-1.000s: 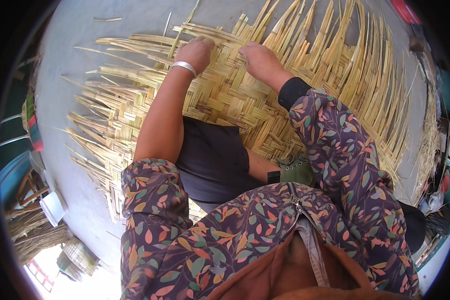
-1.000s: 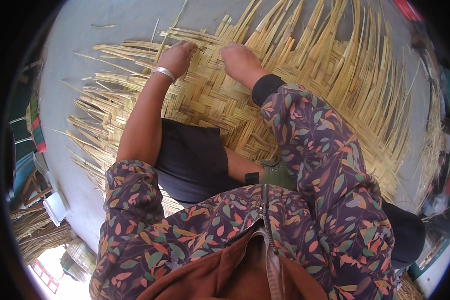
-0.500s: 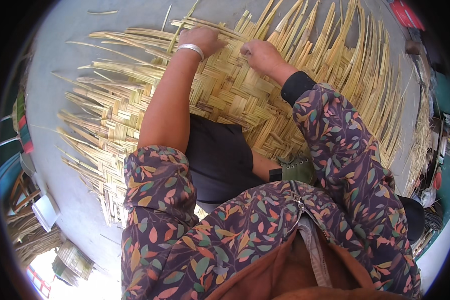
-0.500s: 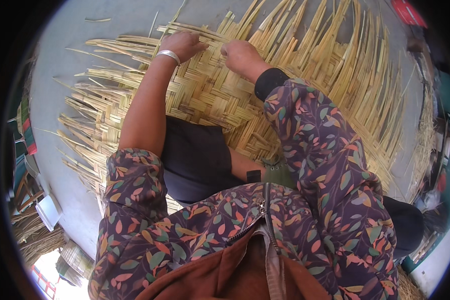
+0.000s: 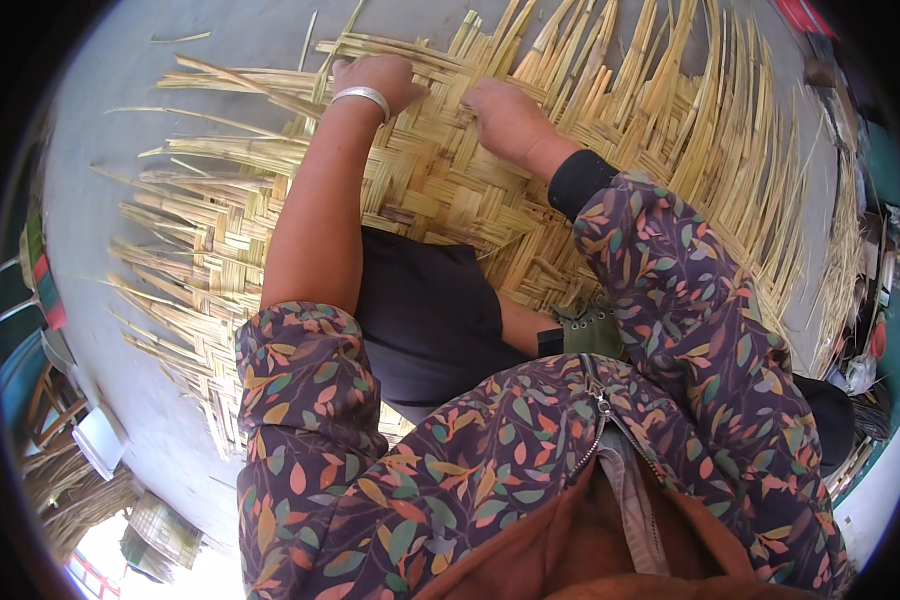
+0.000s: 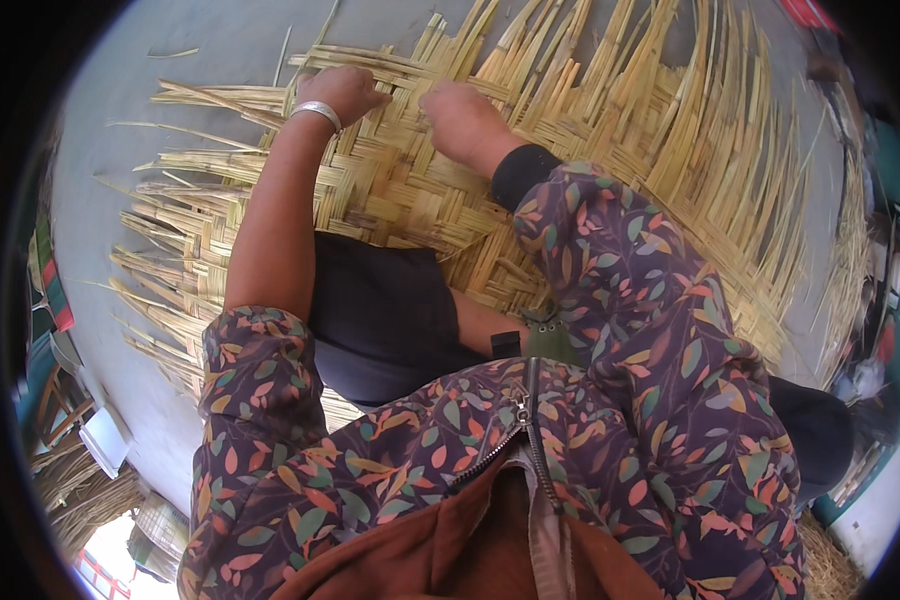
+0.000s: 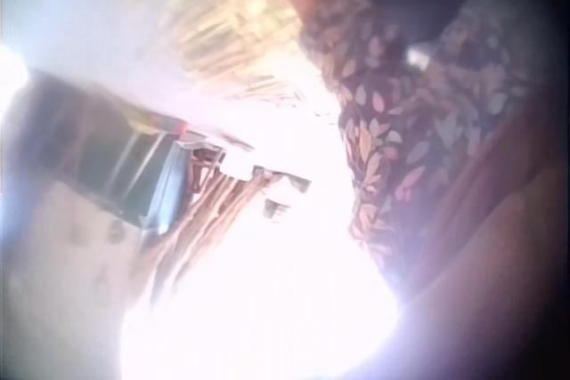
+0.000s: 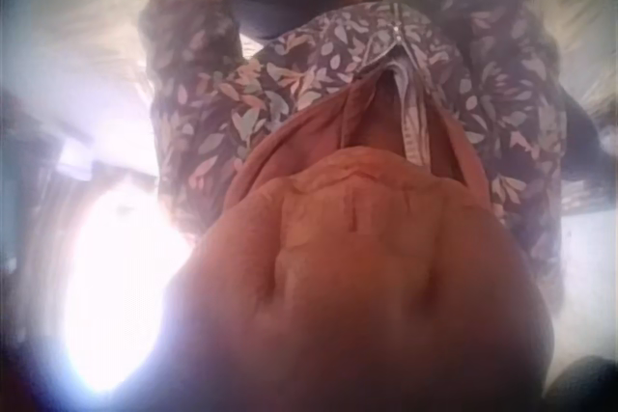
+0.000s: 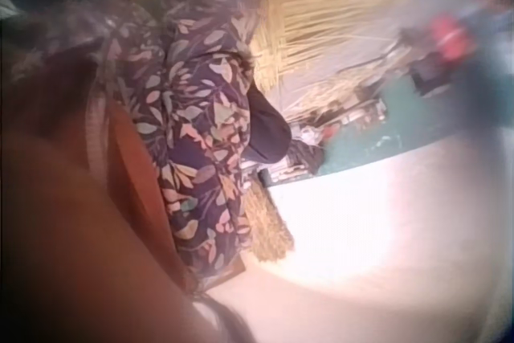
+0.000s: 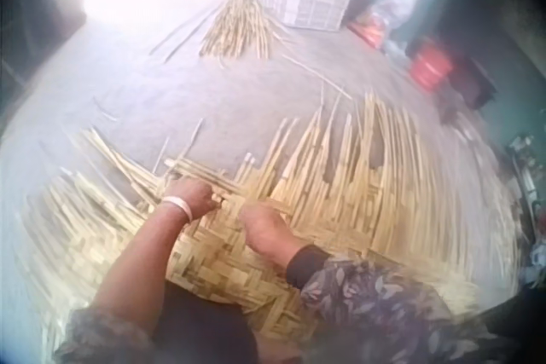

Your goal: The person sits on the floor and weaves thin dried plant strips by hand into a flat basket base. They repeatedly interlace strips, adjust alignment, and press the weave to maintain tension.

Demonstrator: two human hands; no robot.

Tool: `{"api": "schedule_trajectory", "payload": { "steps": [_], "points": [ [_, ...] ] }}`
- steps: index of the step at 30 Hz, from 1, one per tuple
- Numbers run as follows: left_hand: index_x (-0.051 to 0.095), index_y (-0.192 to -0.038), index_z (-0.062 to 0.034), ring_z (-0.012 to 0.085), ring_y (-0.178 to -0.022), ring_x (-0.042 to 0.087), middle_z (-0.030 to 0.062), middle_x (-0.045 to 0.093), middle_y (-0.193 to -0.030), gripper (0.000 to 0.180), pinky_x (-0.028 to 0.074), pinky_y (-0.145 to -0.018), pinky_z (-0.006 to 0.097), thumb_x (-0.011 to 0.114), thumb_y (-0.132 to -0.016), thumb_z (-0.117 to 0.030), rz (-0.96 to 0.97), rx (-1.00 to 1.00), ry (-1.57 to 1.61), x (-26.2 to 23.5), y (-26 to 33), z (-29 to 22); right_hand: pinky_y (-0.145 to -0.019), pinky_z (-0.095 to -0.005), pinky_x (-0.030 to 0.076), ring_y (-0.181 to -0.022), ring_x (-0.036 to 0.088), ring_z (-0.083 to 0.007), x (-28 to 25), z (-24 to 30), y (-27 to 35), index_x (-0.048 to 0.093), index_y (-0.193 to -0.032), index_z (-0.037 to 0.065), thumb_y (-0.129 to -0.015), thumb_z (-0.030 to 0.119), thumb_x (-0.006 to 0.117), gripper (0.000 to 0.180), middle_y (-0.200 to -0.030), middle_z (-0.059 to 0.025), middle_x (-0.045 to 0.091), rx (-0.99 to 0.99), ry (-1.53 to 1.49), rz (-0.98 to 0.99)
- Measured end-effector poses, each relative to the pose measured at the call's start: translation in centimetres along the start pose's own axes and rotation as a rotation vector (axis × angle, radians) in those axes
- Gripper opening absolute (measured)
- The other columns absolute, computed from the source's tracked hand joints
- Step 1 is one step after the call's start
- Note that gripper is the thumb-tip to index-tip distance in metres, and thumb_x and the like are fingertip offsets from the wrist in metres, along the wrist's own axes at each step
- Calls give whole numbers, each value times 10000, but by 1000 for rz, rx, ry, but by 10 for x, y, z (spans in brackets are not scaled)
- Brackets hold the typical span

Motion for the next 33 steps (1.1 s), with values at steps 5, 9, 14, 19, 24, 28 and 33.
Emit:
{"api": "schedule_trajectory", "payload": {
  "steps": [5, 9, 14, 19, 24, 28, 33],
  "points": [
    [631, -1002, -171, 280, -1094, 528, 51, 601, -1109, 307, 384, -915, 471, 645, -770, -371, -156, -54, -23, -11, 14, -4, -897, -369, 423, -1029, 499, -337, -3, 34, 34, 568, -1053, 9, -722, 11, 520, 335, -1034, -151, 556, -47, 53, -176],
    [605, -1079, -155, 237, -1144, 497, 47, 567, -1151, 282, 408, -909, 439, 568, -800, -134, -426, 242, 95, -2, 16, -18, -880, -378, 429, -985, 508, -305, -22, 28, 49, 579, -988, 13, -709, 36, 545, 282, -1004, -147, 561, -131, 5, -340],
    [593, -1129, -161, 240, -1140, 507, 46, 555, -1184, 329, 413, -928, 410, 479, -827, -96, -295, 211, 52, 4, 8, -29, -865, -396, 431, -983, 512, -326, -28, -15, 35, 603, -944, 12, -717, 42, 540, 237, -1015, -152, 558, 40, -35, -398],
    [618, -1075, -202, 240, -1133, 509, 26, 549, -1179, 277, 401, -932, 426, 488, -837, -142, -276, 153, 107, 7, 4, -22, -867, -410, 413, -957, 516, -356, -13, -30, 15, 609, -985, -7, -723, 5, 511, 279, -942, -170, 568, 99, -61, -140],
    [642, -933, -203, 234, -1107, 517, 19, 561, -1113, 167, 401, -917, 430, 514, -827, -183, -227, 138, 47, 4, 1, -26, -793, -426, 452, -879, 554, -381, -12, -37, 7, 632, -807, 3, -705, 47, 537, 146, -870, -192, 579, 86, -109, -95],
    [630, -857, -196, 219, -1078, 530, 15, 570, -1061, 115, 398, -894, 437, 525, -811, -205, -131, 113, -35, 2, 0, -29, -786, -429, 457, -875, 559, -382, -10, -38, 8, 635, -808, 6, -706, 54, 539, 148, -877, -194, 581, 97, -109, -62],
    [649, -829, -167, 224, -1062, 535, 50, 584, -1045, 146, 376, -903, 450, 509, -791, -178, -103, 134, -31, -2, -2, -35, -807, -408, 453, -907, 548, -351, -13, -25, 20, 624, -834, 18, -708, 41, 533, 157, -895, -161, 576, 114, -11, -59]
  ]
}}
Point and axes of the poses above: each hand's wrist, its own y-axis away from the middle knuckle, its own x-axis out of the palm, z = x × y, the point moved 7 cm from there along -y, towards the middle knuckle
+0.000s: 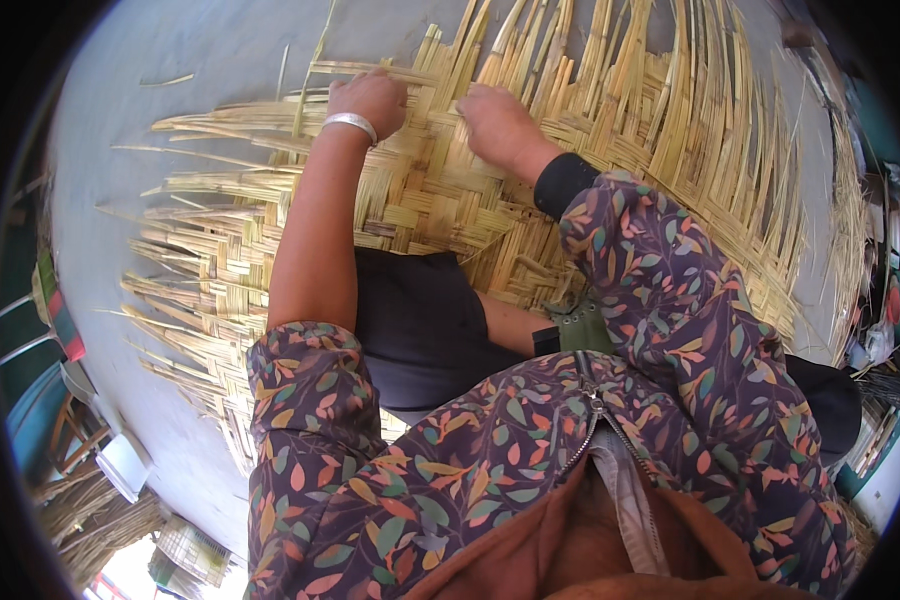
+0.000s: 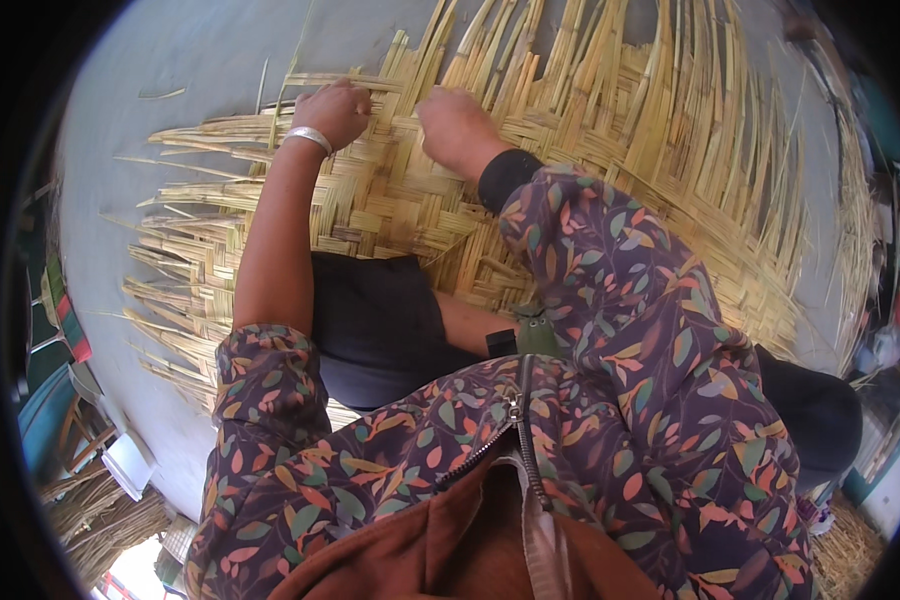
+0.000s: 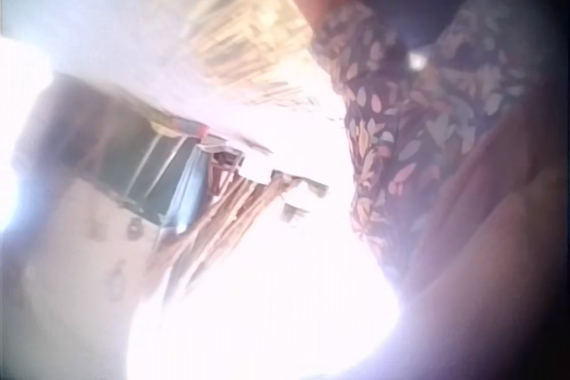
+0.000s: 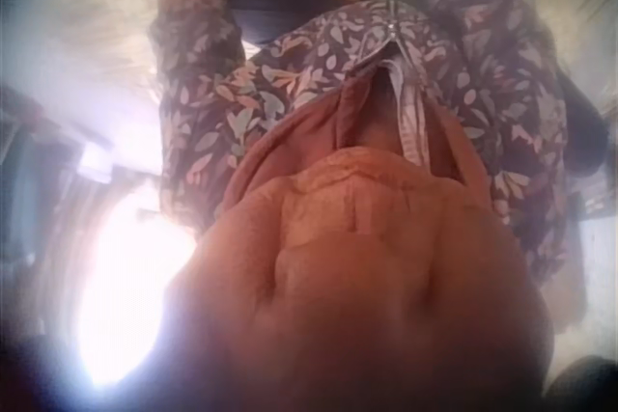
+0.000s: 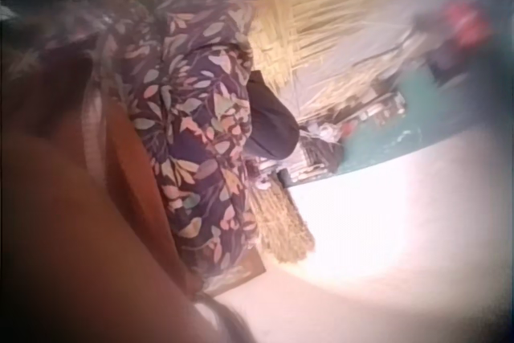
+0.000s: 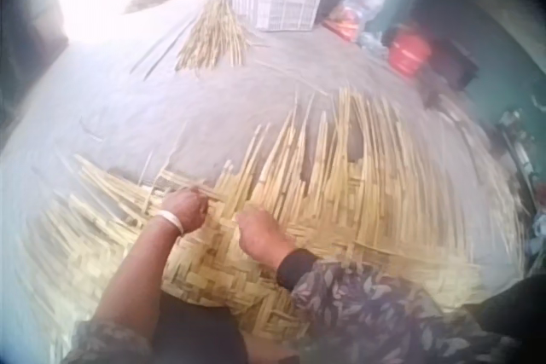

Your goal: The person sits on the floor and weaves thin dried plant strips by hand into a flat basket base. They repeatedly interlace strips, adjust alignment, and press the weave to maintain tension.

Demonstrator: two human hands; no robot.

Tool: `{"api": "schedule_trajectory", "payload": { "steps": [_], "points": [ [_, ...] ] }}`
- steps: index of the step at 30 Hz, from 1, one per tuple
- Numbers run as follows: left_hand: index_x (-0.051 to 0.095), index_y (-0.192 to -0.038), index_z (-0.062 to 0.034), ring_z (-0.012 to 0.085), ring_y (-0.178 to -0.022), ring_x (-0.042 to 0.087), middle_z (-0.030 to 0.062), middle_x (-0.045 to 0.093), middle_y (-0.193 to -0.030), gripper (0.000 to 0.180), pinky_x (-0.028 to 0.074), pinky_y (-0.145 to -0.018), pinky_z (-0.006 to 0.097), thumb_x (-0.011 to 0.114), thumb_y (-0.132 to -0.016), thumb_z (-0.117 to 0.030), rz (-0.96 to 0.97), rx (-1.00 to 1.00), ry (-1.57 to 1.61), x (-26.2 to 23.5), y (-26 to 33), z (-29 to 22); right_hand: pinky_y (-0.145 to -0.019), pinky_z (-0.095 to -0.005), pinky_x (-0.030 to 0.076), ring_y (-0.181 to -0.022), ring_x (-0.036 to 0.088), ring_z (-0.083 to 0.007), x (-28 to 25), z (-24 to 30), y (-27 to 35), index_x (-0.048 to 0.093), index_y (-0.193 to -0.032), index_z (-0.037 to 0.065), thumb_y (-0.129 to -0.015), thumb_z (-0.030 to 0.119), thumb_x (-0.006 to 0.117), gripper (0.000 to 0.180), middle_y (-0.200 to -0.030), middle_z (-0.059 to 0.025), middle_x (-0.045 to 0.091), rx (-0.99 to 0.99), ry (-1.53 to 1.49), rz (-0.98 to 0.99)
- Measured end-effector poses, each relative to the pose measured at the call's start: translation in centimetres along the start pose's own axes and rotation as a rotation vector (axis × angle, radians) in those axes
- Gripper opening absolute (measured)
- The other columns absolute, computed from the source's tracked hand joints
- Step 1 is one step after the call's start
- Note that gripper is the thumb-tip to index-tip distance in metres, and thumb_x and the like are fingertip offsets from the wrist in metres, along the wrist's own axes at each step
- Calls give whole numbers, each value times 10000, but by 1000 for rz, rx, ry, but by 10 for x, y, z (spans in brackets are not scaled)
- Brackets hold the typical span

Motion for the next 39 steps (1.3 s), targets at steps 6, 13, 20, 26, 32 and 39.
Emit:
{"api": "schedule_trajectory", "payload": {
  "steps": [6, 13, 20, 26, 32, 39],
  "points": [
    [575, -1142, -193, 254, -1187, 461, 70, 527, -1232, 452, 347, -972, 454, 673, -742, -379, -344, 201, 107, -14, 15, -35, -899, -369, 415, -1005, 507, -304, -2, 50, 59, 576, -979, 6, -705, 25, 529, 279, -991, -142, 551, -167, 2, -72],
    [378, -1372, -265, 327, -1299, 324, 90, 320, -1427, 752, 310, -1020, 525, 619, -739, -591, -271, 162, 35, 13, 9, -66, -896, -386, 417, -973, 515, -299, -54, -31, 94, 586, -952, 36, -729, 74, 542, 231, -944, -133, 555, 34, 107, -429],
    [387, -1366, -291, 326, -1275, 347, 86, 325, -1417, 734, 347, -983, 525, 478, -766, -704, -151, 147, -121, 18, 3, -70, -846, -417, 433, -923, 525, -336, -45, -74, 83, 598, -916, 20, -728, 64, 530, 205, -919, -150, 559, 89, 77, -292],
    [422, -1319, -321, 360, -1264, 356, 106, 370, -1377, 640, 353, -956, 540, 514, -780, -655, -134, 124, -119, 17, 6, -71, -807, -432, 437, -878, 537, -355, -38, -91, 72, 601, -803, 39, -714, 42, 520, 120, -873, -150, 569, 138, -15, -206],
    [403, -1343, -331, 346, -1249, 377, 107, 393, -1363, 654, 344, -966, 537, 489, -789, -667, -36, 93, -147, 20, 11, -71, -786, -440, 439, -875, 541, -361, -31, -93, 69, 603, -765, 35, -711, 17, 508, 111, -872, -151, 572, 155, -53, -191],
    [398, -1345, -305, 343, -1234, 386, 110, 410, -1330, 618, 345, -956, 539, 494, -819, -616, -66, 111, -169, 27, 13, -74, -826, -407, 454, -917, 541, -339, -26, -87, 74, 627, -828, 31, -721, 19, 513, 156, -929, -143, 573, 219, -10, -108]
  ]
}}
Point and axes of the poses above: each hand's wrist, its own y-axis away from the middle knuckle, its own x-axis out of the palm, z = x × y, the point moved 7 cm from there along -y, towards the middle knuckle
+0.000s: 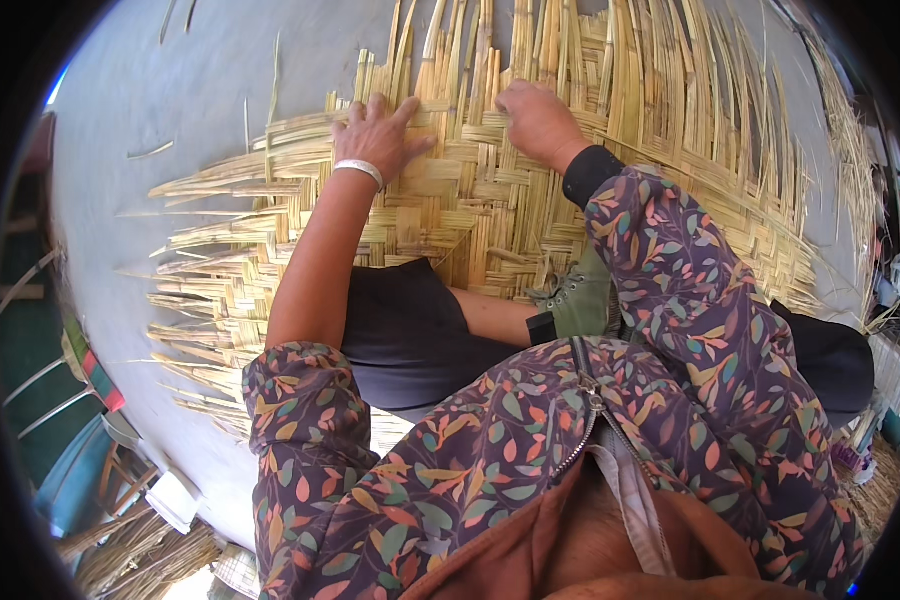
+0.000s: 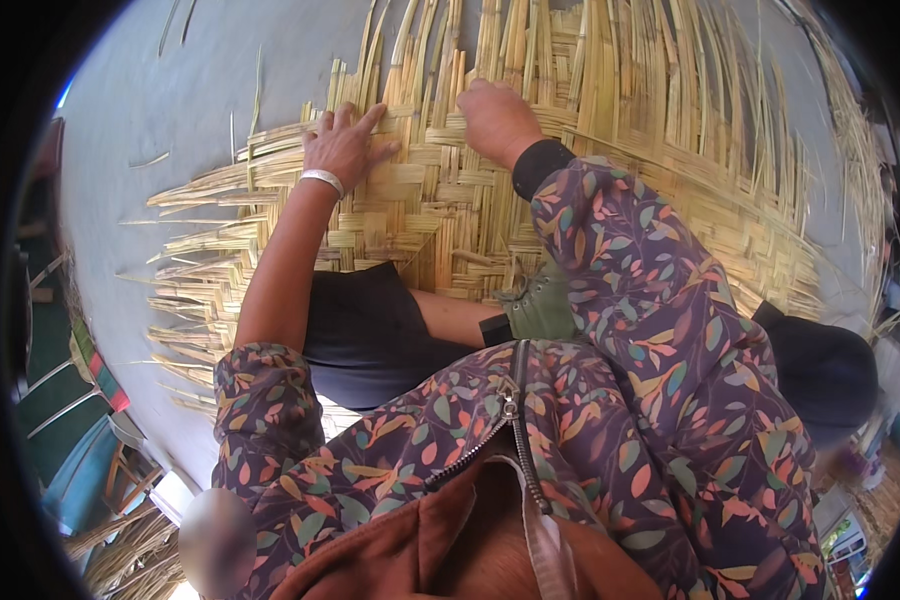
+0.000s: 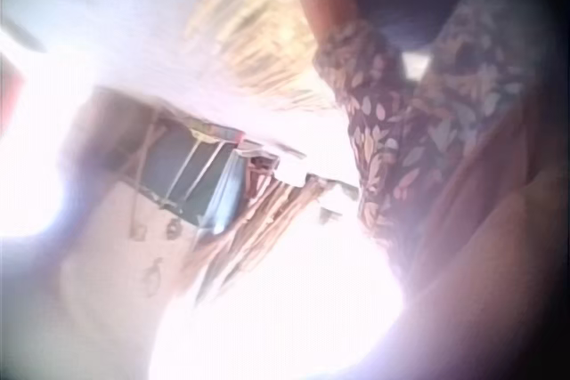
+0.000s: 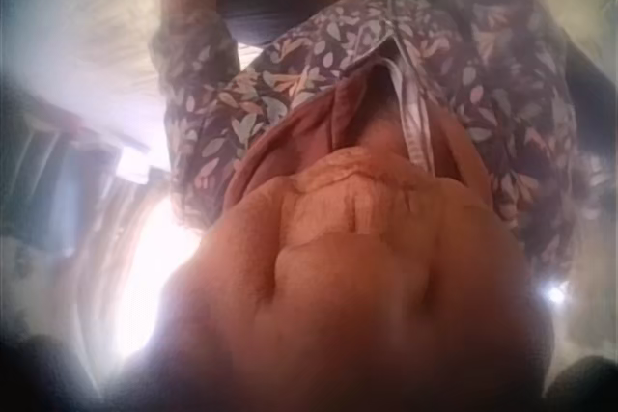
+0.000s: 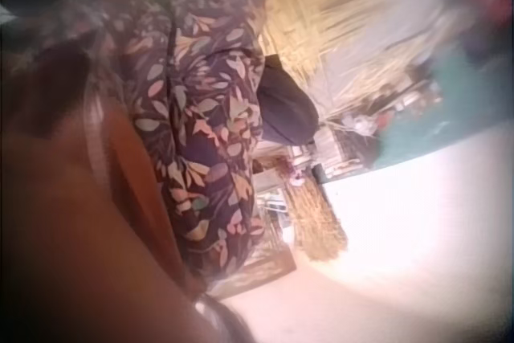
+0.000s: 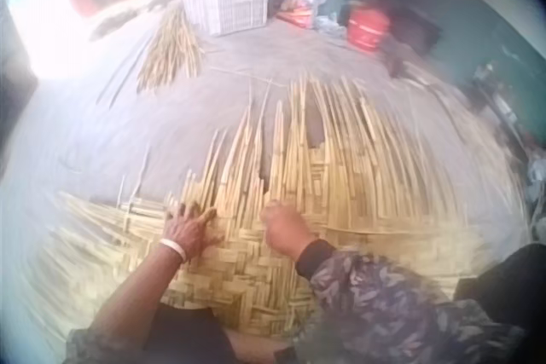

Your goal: The person sits on the floor and weaves thin dried plant strips by hand into a flat basket base. They repeatedly interlace strips, adjust alignment, and press the weave to maintain tension.

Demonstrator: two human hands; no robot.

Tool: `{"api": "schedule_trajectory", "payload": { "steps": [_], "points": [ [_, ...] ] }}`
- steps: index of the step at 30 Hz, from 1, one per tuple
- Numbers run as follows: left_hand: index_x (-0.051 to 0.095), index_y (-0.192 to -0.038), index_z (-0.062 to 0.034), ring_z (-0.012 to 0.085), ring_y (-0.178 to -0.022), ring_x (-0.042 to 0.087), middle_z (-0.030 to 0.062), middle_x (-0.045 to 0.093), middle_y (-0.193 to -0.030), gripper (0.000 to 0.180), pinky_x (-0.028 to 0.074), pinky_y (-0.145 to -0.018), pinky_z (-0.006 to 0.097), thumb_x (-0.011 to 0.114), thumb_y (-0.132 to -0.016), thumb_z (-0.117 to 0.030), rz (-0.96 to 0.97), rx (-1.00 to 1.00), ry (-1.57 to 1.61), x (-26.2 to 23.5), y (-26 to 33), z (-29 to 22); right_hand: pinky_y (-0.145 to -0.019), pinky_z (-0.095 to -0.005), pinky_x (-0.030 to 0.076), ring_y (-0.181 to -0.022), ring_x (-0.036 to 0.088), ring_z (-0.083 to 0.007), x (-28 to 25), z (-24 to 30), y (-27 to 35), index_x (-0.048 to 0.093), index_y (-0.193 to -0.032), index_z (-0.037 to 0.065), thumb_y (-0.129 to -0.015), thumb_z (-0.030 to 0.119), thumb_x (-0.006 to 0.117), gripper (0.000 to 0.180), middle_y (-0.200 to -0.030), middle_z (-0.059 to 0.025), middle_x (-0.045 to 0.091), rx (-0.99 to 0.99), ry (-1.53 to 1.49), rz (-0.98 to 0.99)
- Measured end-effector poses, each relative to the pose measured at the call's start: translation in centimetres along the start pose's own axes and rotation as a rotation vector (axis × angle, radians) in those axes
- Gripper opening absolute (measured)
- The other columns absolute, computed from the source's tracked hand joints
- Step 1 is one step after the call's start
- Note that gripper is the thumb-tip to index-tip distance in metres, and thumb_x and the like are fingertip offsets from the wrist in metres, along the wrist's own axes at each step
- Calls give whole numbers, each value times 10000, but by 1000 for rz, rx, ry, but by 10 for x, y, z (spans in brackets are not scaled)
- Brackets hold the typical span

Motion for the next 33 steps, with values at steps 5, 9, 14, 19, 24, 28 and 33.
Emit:
{"api": "schedule_trajectory", "payload": {
  "steps": [5, 9, 14, 19, 24, 28, 33],
  "points": [
    [370, -1375, -292, 354, -1328, 269, 102, 316, -1436, 615, 261, -1027, 548, 463, -847, -593, -25, -73, 35, 11, 3, -6, -949, -376, 396, -1085, 478, -317, 10, 22, 34, 546, -1039, -14, -723, 9, 498, 321, -1097, -162, 519, -61, 111, -101],
    [355, -1390, -262, 328, -1371, 200, 97, 245, -1486, 624, 193, -1072, 537, 468, -854, -562, -90, -120, 24, 24, 11, -12, -1037, -385, 330, -1203, 404, -332, 26, 31, 69, 472, -1182, -23, -738, 10, 490, 446, -1254, -185, 442, -119, 91, -58],
    [335, -1402, -169, 241, -1387, 188, 75, 239, -1494, 657, 175, -1090, 504, 456, -867, -531, -74, -9, 75, 26, 18, -33, -950, -405, 388, -1123, 476, -312, 16, 40, 96, 561, -1069, 3, -765, 71, 500, 317, -1172, -168, 520, -236, 10, 69],
    [341, -1396, -140, 214, -1379, 213, 58, 251, -1491, 632, 201, -1086, 485, 473, -870, -465, -37, 9, 100, 32, 17, -38, -928, -413, 411, -1076, 509, -330, -50, -27, 113, 569, -1083, 8, -758, 78, 543, 333, -1087, -162, 581, -203, 49, -8],
    [334, -1397, -117, 210, -1377, 220, 47, 266, -1487, 621, 199, -1089, 475, 466, -874, -425, 21, 43, 10, 40, 16, -52, -877, -431, 434, -1017, 536, -339, -80, -164, 150, 576, -1088, 46, -793, 93, 534, 302, -1069, -158, 593, 130, 283, 106],
    [429, -1333, -122, 233, -1342, 291, 64, 352, -1438, 536, 218, -1084, 460, 488, -871, -387, 8, -21, 44, 33, 18, -56, -825, -449, 439, -985, 542, -342, -59, -231, 186, 585, -1024, 57, -812, 99, 518, 226, -1033, -141, 598, 320, 510, 210],
    [569, -1185, -112, 271, -1120, 539, 117, 568, -1213, 374, 407, -949, 421, 592, -845, -265, -237, 129, 363, 9, 29, -88, -701, -445, 454, -846, 584, -338, -68, -244, 188, 581, -968, 90, -807, 93, 512, 175, -867, -134, 618, 276, 408, -65]
  ]
}}
Point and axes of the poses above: each hand's wrist, its own y-axis away from the middle knuckle, its own x-axis out of the palm, z = x × y, the point moved 7 cm from there along -y, towards the middle knuckle
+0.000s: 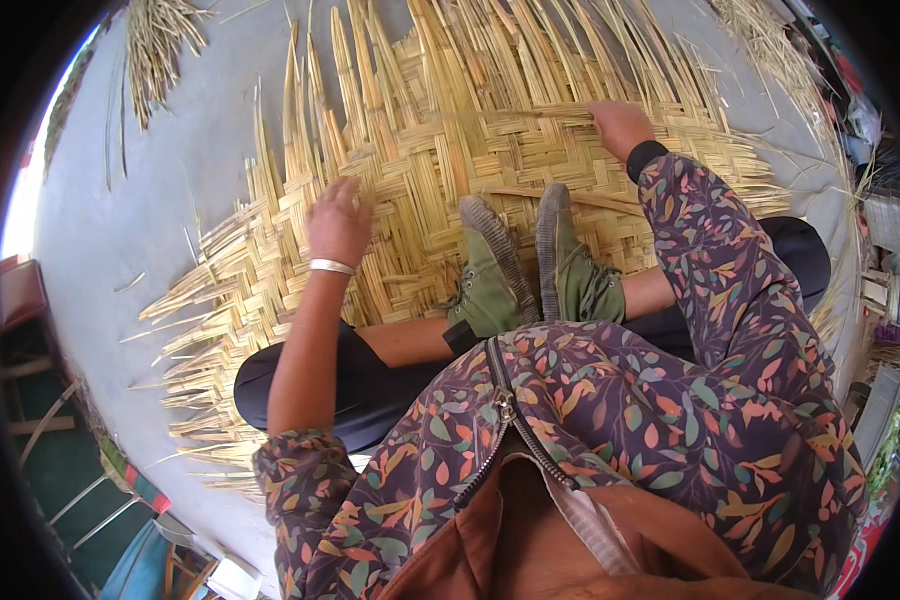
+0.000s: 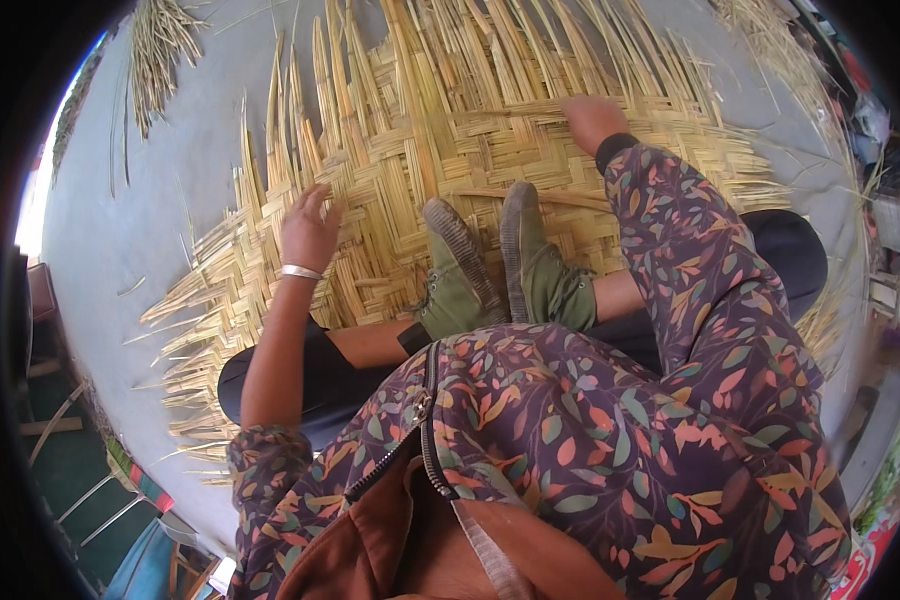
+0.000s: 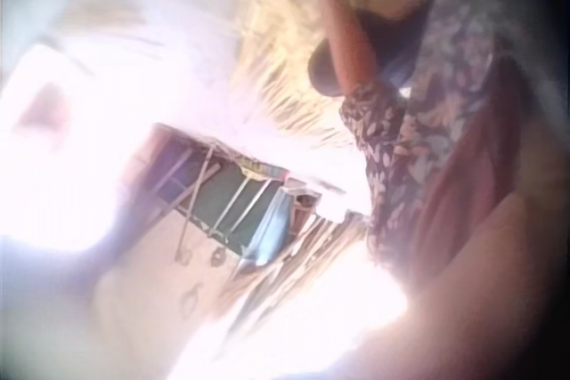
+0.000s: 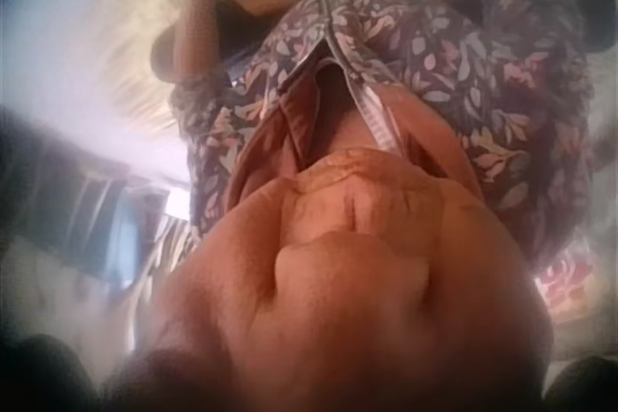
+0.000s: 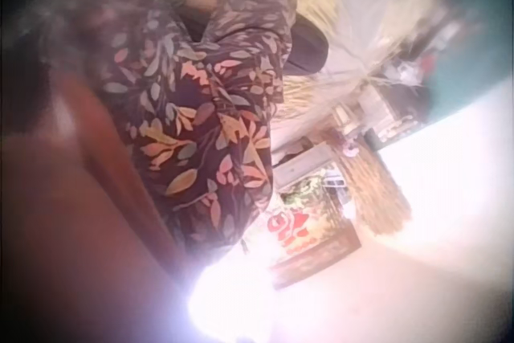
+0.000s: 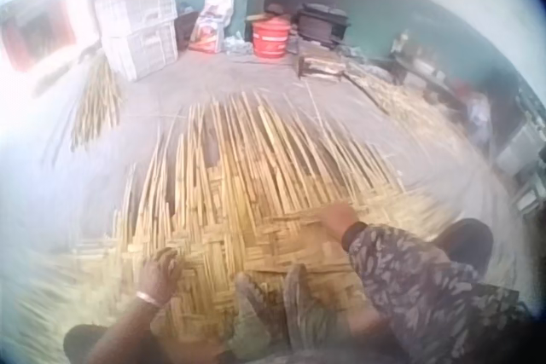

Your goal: The person sits on the floor and weaves thin dried plant strips by hand into a flat basket base. They repeatedly interlace strips, adjust alignment, and press the weave to maintain tension.

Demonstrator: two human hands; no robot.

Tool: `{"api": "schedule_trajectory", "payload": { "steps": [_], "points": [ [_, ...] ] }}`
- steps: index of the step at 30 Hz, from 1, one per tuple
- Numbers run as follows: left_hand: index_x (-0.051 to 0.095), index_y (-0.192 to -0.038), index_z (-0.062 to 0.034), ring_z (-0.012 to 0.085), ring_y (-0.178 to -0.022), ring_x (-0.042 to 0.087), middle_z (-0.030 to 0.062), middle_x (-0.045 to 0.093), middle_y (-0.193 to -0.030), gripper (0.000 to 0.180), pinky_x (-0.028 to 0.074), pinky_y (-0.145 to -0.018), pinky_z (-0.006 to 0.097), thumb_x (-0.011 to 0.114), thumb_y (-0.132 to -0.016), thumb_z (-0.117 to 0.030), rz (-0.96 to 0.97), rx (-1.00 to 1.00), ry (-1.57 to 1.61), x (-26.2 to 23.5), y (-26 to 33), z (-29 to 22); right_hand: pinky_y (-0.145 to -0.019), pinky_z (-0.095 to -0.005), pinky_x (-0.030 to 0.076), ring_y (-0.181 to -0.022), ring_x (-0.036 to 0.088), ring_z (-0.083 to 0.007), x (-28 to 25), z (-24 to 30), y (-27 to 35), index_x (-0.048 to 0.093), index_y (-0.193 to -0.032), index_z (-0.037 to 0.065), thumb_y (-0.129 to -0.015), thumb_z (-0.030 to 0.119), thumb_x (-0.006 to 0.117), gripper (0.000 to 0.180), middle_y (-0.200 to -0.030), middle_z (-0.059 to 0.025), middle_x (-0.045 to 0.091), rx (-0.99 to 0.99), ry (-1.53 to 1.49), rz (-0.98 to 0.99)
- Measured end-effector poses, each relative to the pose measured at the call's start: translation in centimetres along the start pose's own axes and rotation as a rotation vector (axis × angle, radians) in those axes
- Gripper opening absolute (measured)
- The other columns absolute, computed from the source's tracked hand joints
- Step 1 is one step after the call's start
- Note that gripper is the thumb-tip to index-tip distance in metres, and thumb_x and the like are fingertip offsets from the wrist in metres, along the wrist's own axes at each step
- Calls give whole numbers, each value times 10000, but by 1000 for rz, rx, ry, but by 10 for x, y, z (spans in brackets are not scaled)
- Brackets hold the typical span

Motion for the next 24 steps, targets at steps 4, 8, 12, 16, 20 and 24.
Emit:
{"api": "schedule_trajectory", "payload": {
  "steps": [4, 8, 12, 16, 20, 24],
  "points": [
    [576, -1153, -54, 255, -958, 634, 146, 644, -1057, 353, 495, -821, 336, 627, -852, -230, 157, -138, 588, 21, -3, -52, -646, -437, 444, -736, 589, -333, -28, 9, -12, 568, -913, 89, -843, 152, 523, 104, -793, -138, 608, 65, -289, -45],
    [562, -1140, -10, 210, -968, 619, 138, 628, -1070, 367, 489, -793, 311, 610, -881, -264, 290, -387, 1314, 33, -12, -96, -619, -366, 468, -680, 601, -215, -43, 80, -32, 591, -912, 51, -859, 229, 540, 193, -737, -74, 600, -202, -866, 264],
    [556, -1136, -25, 195, -957, 610, 121, 616, -1088, 321, 482, -762, 292, 599, -889, -225, 232, -518, 1739, 30, -22, -110, -577, -299, 493, -613, 622, -147, -58, 151, -26, 602, -916, 33, -870, 256, 534, 238, -704, -59, 624, -414, -1087, 557],
    [572, -1109, -56, 189, -931, 614, 99, 629, -1065, 260, 491, -754, 281, 605, -885, -185, 6, -541, 1787, 28, -33, -75, -594, -336, 459, -631, 611, -195, -46, 121, -43, 614, -886, 40, -848, 256, 589, 221, -697, -85, 628, -356, -828, 443],
    [604, -1066, -69, 151, -870, 636, 54, 659, -1001, 207, 538, -690, 248, 615, -875, -150, -164, -585, 1826, 22, -39, -17, -628, -389, 448, -708, 614, -287, -70, 97, -51, 636, -874, 46, -818, 271, 625, 232, -750, -140, 641, -278, -682, 463],
    [595, -1054, -34, 161, -853, 631, 78, 653, -1003, 198, 546, -673, 240, 596, -884, -135, -240, -740, 1808, 28, -43, 22, -598, -370, 446, -642, 610, -224, -97, 73, -63, 633, -753, 52, -829, 261, 608, 224, -682, -101, 638, -263, -623, 318]
  ]
}}
Point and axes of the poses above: each hand's wrist, its own y-axis away from the middle knuckle, its own x-axis out of the palm, z = x × y, the point moved 7 cm from there along -y, towards the middle knuckle
